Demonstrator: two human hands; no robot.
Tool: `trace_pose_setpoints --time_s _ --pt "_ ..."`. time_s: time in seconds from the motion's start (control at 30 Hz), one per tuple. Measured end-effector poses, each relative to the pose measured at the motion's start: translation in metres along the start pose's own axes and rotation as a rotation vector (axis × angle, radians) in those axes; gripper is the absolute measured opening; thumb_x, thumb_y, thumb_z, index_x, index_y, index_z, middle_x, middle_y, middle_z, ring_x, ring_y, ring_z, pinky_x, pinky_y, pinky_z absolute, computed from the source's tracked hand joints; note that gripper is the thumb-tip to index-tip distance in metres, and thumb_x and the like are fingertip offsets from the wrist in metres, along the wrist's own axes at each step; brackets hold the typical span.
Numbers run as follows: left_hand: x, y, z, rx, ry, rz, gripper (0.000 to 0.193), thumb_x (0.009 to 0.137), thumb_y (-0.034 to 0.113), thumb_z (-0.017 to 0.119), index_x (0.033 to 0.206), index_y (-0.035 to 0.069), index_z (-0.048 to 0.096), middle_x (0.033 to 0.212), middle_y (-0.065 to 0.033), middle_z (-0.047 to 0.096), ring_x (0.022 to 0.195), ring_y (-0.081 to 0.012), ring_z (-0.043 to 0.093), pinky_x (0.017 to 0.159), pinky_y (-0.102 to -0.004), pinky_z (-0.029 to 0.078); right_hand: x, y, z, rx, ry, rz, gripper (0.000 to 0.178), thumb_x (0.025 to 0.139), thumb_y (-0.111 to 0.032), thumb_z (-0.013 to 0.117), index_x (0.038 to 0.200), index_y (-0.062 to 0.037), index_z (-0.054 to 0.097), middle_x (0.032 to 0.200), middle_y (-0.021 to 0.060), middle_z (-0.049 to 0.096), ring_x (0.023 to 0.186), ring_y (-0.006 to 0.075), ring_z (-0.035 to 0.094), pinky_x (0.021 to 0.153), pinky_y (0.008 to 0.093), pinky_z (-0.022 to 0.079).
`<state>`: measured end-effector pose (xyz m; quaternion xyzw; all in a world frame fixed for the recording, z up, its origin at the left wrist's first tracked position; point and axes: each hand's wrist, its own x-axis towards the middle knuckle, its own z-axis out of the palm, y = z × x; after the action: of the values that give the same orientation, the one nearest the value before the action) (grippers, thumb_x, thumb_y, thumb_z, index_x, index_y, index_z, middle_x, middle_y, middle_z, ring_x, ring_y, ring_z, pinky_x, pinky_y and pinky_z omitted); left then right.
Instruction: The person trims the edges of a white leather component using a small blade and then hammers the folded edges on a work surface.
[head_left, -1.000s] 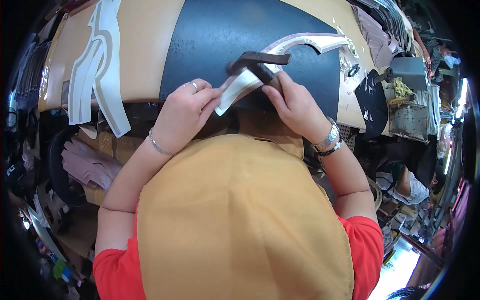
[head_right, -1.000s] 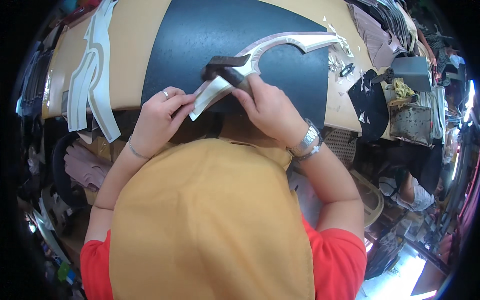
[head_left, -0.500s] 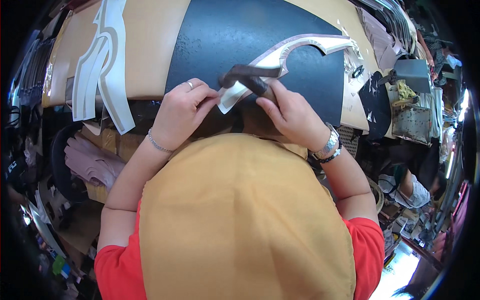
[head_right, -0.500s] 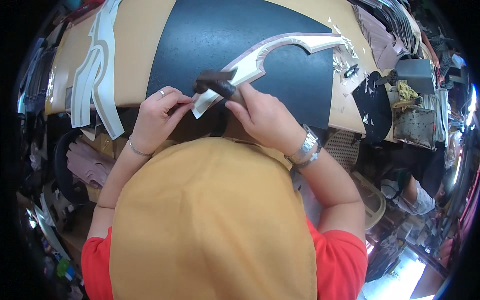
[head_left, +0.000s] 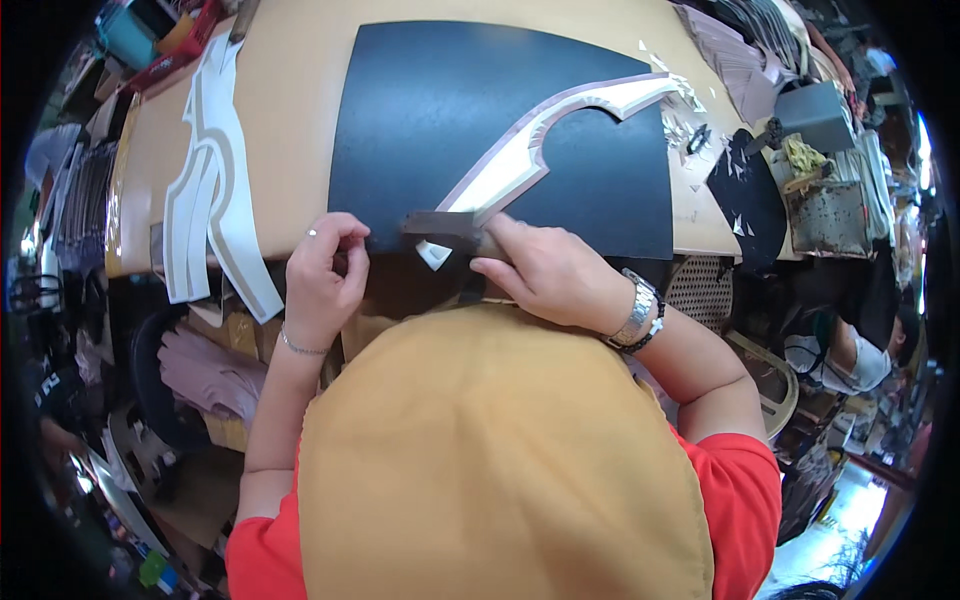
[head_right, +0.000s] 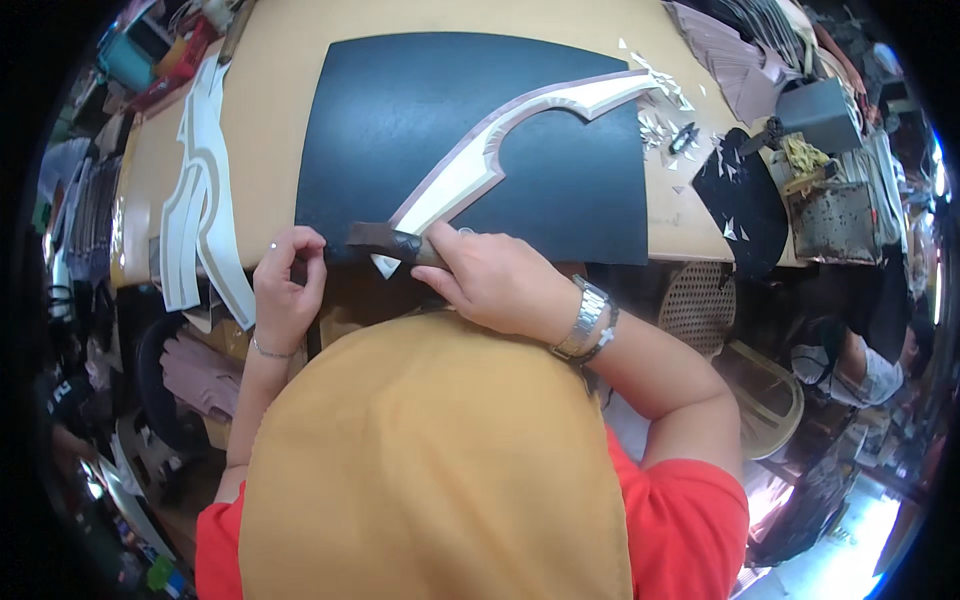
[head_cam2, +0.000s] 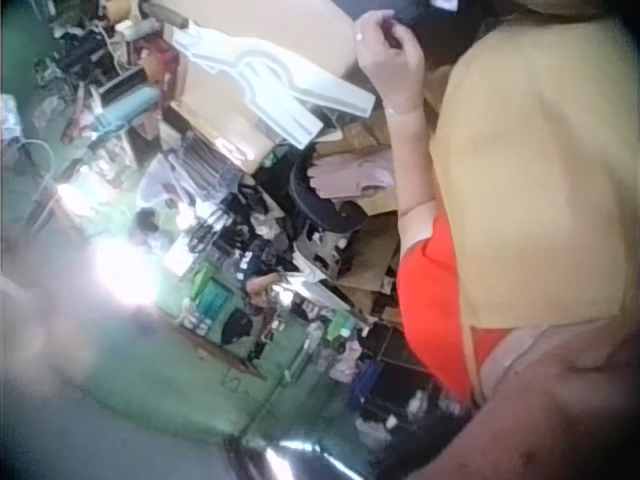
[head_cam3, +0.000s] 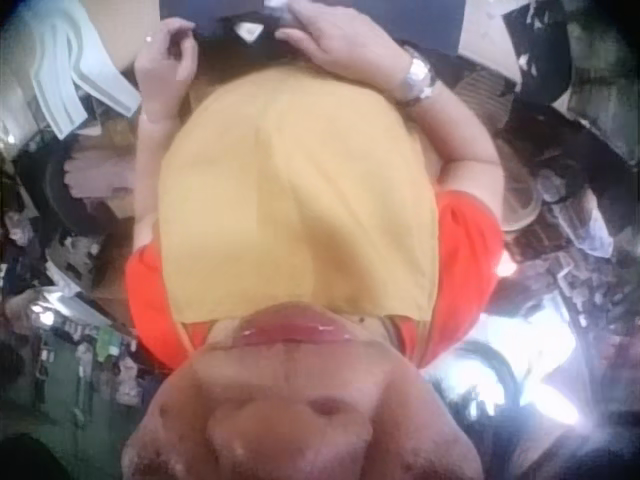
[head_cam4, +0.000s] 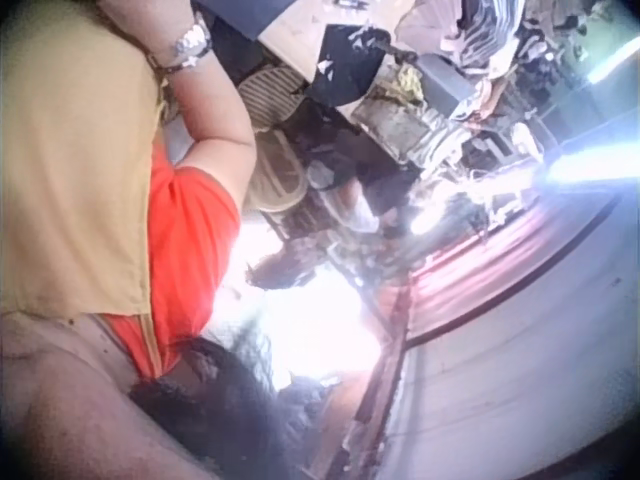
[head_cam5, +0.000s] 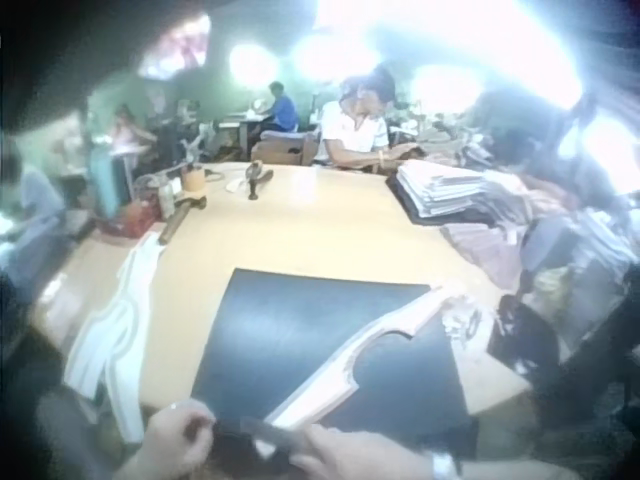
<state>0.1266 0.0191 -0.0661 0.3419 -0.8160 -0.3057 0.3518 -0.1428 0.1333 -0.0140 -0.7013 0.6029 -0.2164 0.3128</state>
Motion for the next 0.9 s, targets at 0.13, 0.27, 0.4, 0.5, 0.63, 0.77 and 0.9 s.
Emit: trace_pose_setpoints --time_s 0.13,0.27,0.4,0.5,0.63,0.77,0.9 --pt "0.003 0.003 0.000 0.048 0.010 -0.069 0.021 0.093 -0.006 0.061 0.111 0.003 0.066 0.100 -0.0088 0.068 0.070 -0.0165 0.061 0.061 -0.0277 0.050 0.000 -0.005 -0.003 -0.005 0.060 -0.109 0.034 0.104 -0.035 0.061 0.108 -0.0018 0.052 0.086 0.0230 0.069 0.079 0.0447 0.068 0.070 0.0520 0.055" --pt "0.009 -0.001 0.004 0.039 0.020 -0.044 0.024 0.093 -0.005 0.062 0.115 0.003 0.067 0.102 -0.0120 0.069 0.076 -0.0188 0.062 0.070 -0.0309 0.053 -0.004 -0.007 0.005 -0.066 -0.072 0.068 0.033 0.104 -0.037 0.060 0.106 -0.0043 0.054 0.078 0.0212 0.068 0.076 0.0446 0.068 0.069 0.0516 0.055" --pt "0.014 0.011 0.010 0.074 -0.054 0.001 0.032 0.090 0.004 0.072 0.122 0.003 0.067 0.110 -0.0164 0.070 0.094 -0.0290 0.067 0.085 -0.0389 0.055 -0.014 0.011 -0.021 -0.116 0.115 0.048 0.031 0.102 -0.036 0.063 0.108 -0.0066 0.057 0.089 0.0204 0.070 0.082 0.0426 0.070 0.070 0.0497 0.055" --pt "0.019 0.033 0.029 0.129 -0.158 0.191 0.055 0.076 0.016 0.088 0.125 0.003 0.067 0.121 -0.0167 0.068 0.108 -0.0366 0.067 0.094 -0.0437 0.053 -0.034 0.052 -0.040 -0.031 0.576 0.137 0.023 0.096 -0.024 0.072 0.111 -0.0082 0.066 0.094 0.0154 0.071 0.083 0.0377 0.070 0.073 0.0450 0.056" --pt "0.029 0.040 0.044 0.202 -0.249 0.315 0.050 0.079 0.014 0.086 0.125 0.005 0.068 0.118 -0.0146 0.070 0.107 -0.0343 0.068 0.093 -0.0417 0.054 -0.100 0.152 -0.083 -0.431 0.911 0.523 0.033 0.099 -0.032 0.070 0.121 -0.0074 0.067 0.098 0.0185 0.073 0.088 0.0376 0.071 0.073 0.0448 0.055" --pt "0.030 0.025 0.044 -0.035 -0.217 0.150 0.034 0.093 0.006 0.075 0.126 0.005 0.069 0.106 -0.0100 0.072 0.097 -0.0225 0.070 0.085 -0.0316 0.056 -0.165 0.202 -0.112 -0.632 0.908 0.937 0.040 0.097 -0.041 0.068 0.128 -0.0157 0.066 0.114 0.0131 0.073 0.103 0.0374 0.070 0.088 0.0468 0.056" --pt "0.038 0.008 0.030 -0.562 -0.082 -0.454 0.047 0.104 0.010 0.063 0.149 0.005 0.049 0.097 -0.0015 0.069 0.076 -0.0035 0.060 0.066 -0.0216 0.052 -0.187 0.224 -0.115 -0.657 0.889 0.991 0.037 0.096 -0.035 0.071 0.127 -0.0134 0.067 0.116 0.0122 0.072 0.105 0.0353 0.070 0.091 0.0445 0.056"
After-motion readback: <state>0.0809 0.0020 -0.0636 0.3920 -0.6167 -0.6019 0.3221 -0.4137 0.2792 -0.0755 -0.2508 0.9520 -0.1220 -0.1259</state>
